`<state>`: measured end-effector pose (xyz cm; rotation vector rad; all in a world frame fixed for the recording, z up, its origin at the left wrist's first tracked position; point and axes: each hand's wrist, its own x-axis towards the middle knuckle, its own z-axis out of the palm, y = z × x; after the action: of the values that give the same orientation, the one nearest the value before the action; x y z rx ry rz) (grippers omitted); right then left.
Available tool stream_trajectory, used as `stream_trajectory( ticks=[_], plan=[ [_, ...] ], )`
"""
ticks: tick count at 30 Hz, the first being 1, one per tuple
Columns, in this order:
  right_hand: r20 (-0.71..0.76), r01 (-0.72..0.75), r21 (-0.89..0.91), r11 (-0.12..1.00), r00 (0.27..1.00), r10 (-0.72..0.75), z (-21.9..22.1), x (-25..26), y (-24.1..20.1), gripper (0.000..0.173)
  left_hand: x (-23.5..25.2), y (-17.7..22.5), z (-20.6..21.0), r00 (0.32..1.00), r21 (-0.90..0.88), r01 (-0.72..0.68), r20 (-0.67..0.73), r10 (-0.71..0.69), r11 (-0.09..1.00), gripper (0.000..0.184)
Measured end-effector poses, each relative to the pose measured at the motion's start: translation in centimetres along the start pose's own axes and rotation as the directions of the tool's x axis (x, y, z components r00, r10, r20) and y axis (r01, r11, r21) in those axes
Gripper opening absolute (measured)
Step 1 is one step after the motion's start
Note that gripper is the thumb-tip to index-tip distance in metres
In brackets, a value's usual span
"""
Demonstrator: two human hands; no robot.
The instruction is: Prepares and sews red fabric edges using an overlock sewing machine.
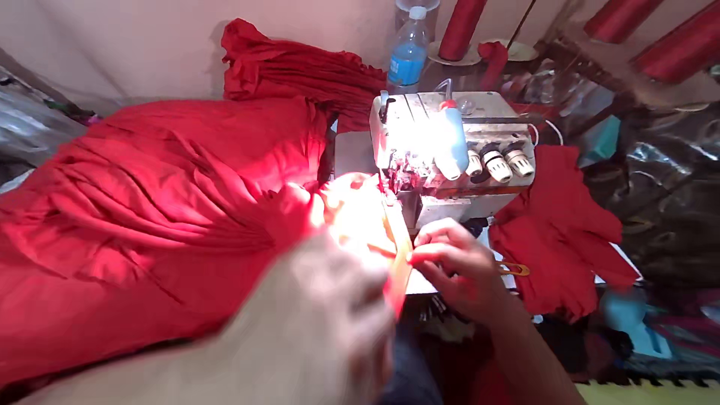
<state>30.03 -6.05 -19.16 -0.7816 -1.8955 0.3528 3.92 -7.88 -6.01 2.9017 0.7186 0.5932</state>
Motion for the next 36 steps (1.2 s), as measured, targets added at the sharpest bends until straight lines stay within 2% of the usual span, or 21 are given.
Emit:
stream_trajectory(
  ticks=[3, 5, 9, 13, 17, 24, 27, 36],
  plan=[
    [-0.015, 0.070, -0.090, 0.993, 0.997, -0.072, 1.3, -2.4, 0.0, 0.013, -1.5, 3.6, 4.1, 0.999, -0.084, -0.043, 0.013, 0.045, 0.996, 0.025],
    [-0.026, 0.102, -0.153, 0.983, 0.994, -0.108, 2.0, -3.3, 0.2, 0.012, -2.6, 4.1, 6.0, 0.997, -0.026, -0.074, -0.004, 0.074, 0.997, 0.022],
    [-0.024, 0.111, -0.163, 0.980, 0.993, -0.116, 2.2, -3.5, 0.7, 0.012, -3.1, 4.4, 7.3, 0.996, 0.080, -0.086, 0.010, 0.086, 0.993, 0.022],
    [-0.033, 0.116, -0.214, 0.970, 0.992, -0.125, 2.2, -3.0, 1.1, 0.012, -2.9, 4.1, 8.4, 0.996, 0.106, -0.087, -0.009, 0.089, 0.991, 0.022],
    [-0.035, 0.103, -0.244, 0.964, 0.993, -0.115, 2.2, -2.0, 2.0, 0.016, -2.4, 3.4, 9.9, 0.986, 0.189, -0.084, -0.125, 0.109, 0.978, 0.027],
    [-0.049, 0.089, -0.308, 0.947, 0.993, -0.109, 2.1, 0.0, 3.9, 0.018, -0.8, 2.4, 11.7, 0.975, 0.334, -0.016, -0.205, 0.090, 0.942, 0.030],
    [-0.008, 0.080, -0.333, 0.940, 0.996, -0.088, 1.6, 0.9, 4.1, 0.019, -0.1, 2.0, 12.1, 0.972, 0.350, 0.017, -0.226, 0.067, 0.936, 0.029],
    [0.040, 0.035, -0.435, 0.900, 0.999, -0.019, 1.0, 2.0, 4.3, 0.037, 1.7, 0.9, 13.4, 0.951, 0.330, 0.086, -0.307, 0.021, 0.940, 0.023]
  ],
)
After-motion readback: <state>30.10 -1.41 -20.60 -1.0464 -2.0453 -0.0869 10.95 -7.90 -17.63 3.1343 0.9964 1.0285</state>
